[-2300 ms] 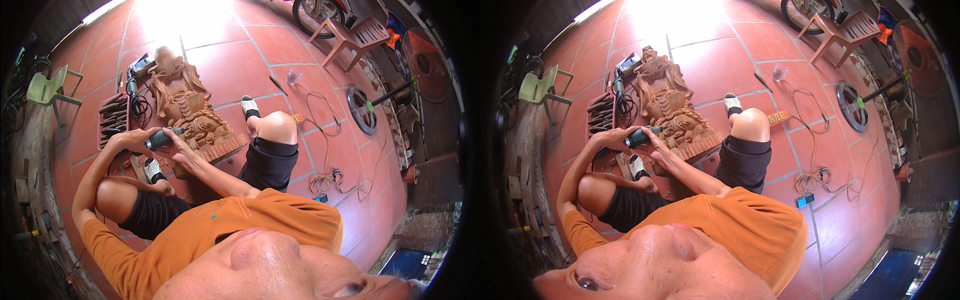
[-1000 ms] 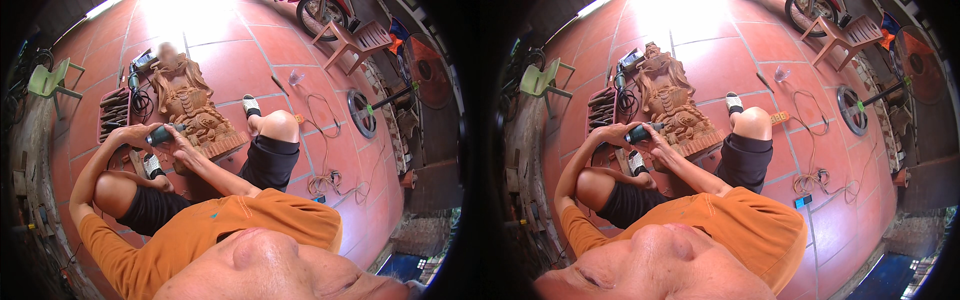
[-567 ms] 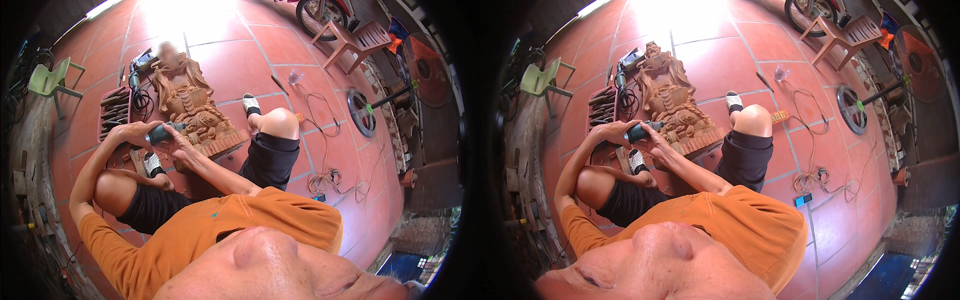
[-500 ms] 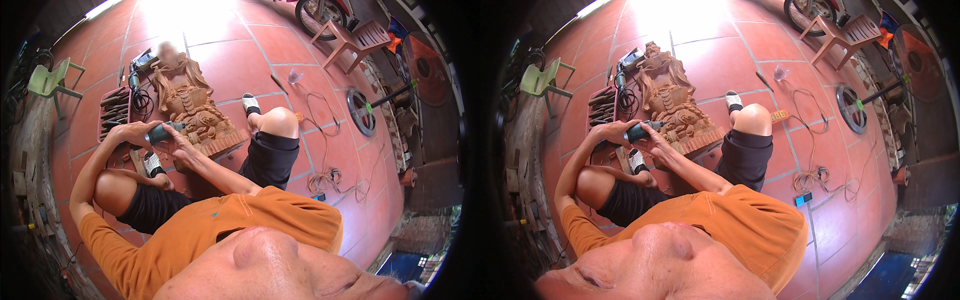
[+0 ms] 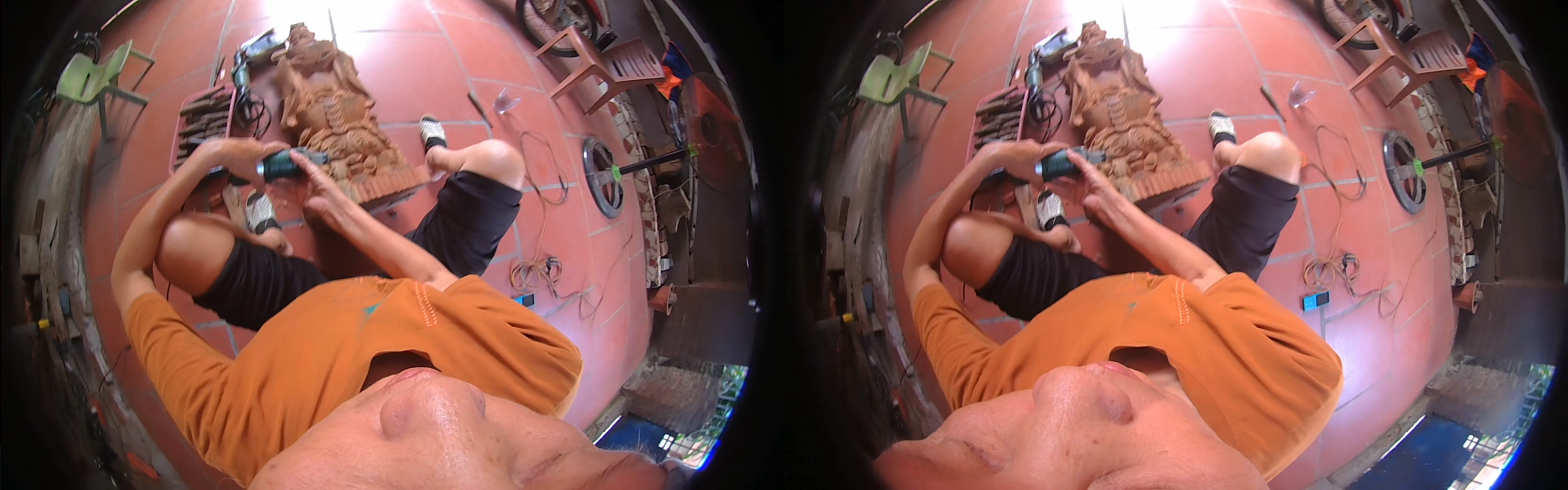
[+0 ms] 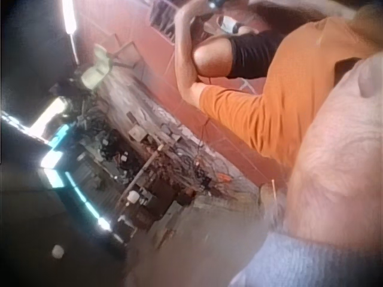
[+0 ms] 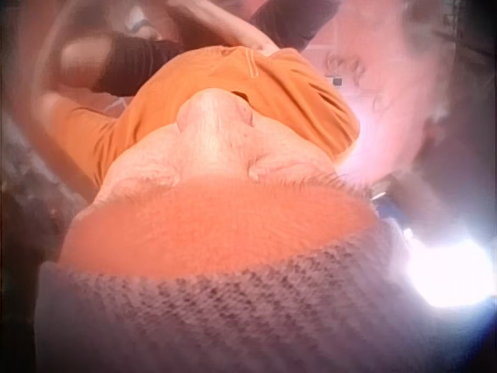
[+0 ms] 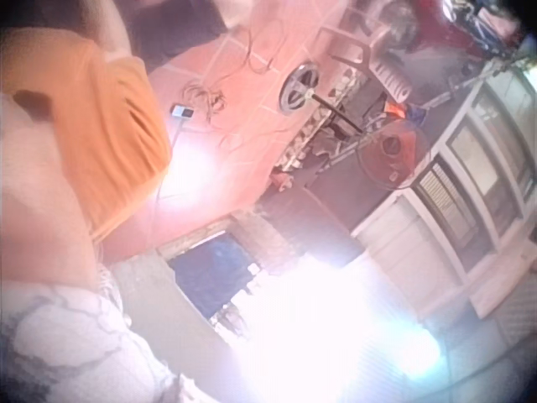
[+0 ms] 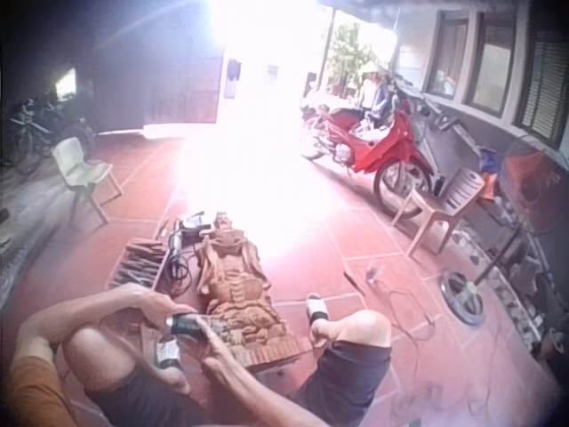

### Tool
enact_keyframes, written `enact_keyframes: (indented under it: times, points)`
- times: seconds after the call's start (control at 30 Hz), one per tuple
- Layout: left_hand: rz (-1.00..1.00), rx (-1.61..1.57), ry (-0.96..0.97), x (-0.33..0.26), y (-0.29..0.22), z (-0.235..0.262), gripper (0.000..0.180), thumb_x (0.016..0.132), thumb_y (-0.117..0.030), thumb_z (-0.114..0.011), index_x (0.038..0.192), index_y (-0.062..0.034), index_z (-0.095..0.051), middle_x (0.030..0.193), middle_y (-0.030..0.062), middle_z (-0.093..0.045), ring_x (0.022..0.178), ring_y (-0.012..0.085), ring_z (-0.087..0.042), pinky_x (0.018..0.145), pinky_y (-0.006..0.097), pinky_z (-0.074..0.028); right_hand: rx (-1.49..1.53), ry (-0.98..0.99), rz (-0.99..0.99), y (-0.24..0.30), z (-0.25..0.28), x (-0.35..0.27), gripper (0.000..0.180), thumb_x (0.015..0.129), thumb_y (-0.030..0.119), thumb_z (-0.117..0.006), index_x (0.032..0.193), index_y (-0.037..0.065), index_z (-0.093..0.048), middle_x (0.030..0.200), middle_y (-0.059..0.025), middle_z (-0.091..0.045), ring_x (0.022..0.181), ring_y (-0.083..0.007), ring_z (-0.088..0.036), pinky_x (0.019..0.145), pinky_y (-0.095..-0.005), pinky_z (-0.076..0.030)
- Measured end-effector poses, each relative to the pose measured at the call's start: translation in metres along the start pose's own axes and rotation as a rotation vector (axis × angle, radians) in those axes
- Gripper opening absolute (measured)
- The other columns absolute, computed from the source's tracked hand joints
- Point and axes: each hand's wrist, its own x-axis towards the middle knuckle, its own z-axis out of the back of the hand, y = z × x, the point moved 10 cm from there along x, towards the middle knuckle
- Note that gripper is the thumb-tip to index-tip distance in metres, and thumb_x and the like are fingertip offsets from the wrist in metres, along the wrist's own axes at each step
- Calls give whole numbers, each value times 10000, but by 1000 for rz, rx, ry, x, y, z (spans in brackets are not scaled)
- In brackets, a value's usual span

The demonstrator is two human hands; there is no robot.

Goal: The person uses a handheld rotary tool to carve details into a wooden sculpture of a seated figure. They hold the tool with both hands and work on the lower portion of the figure, removing wood shavings as they refine the surface.

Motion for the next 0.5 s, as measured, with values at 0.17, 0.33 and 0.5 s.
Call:
enact_keyframes:
  times: [0.17, 0.33, 0.5]
  points:
    - [-30, -1, 40, 0, -9, -6, 1040, 569, -272, -809, 1441, -122, -264, 1084, 243, -633, 996, 391, -630, 850, 430, -502, -119, 30, 48, -2, -1, -16, 426, 849, 403, -692, 1175, 164, -555, 1102, -88, -632, 1008, -344, -637, 845, -504, -539]
    - [27, -23, 73, -9, -9, -8, 1016, 559, -246, -790, 1437, -142, -289, 1110, 205, -624, 1015, 365, -614, 869, 428, -477, -144, 26, 61, -7, -12, -22, 500, 843, 429, -693, 1216, 143, -521, 1125, -107, -617, 1026, -362, -628, 865, -522, -537]
    - [38, -28, 33, -9, -9, -3, 1007, 584, -236, -786, 1445, -127, -275, 1096, 218, -626, 1021, 375, -608, 874, 429, -472, -110, 37, 48, -2, -10, -17, 494, 854, 421, -684, 1224, 141, -514, 1129, -117, -611, 1028, -359, -626, 853, -520, -546]
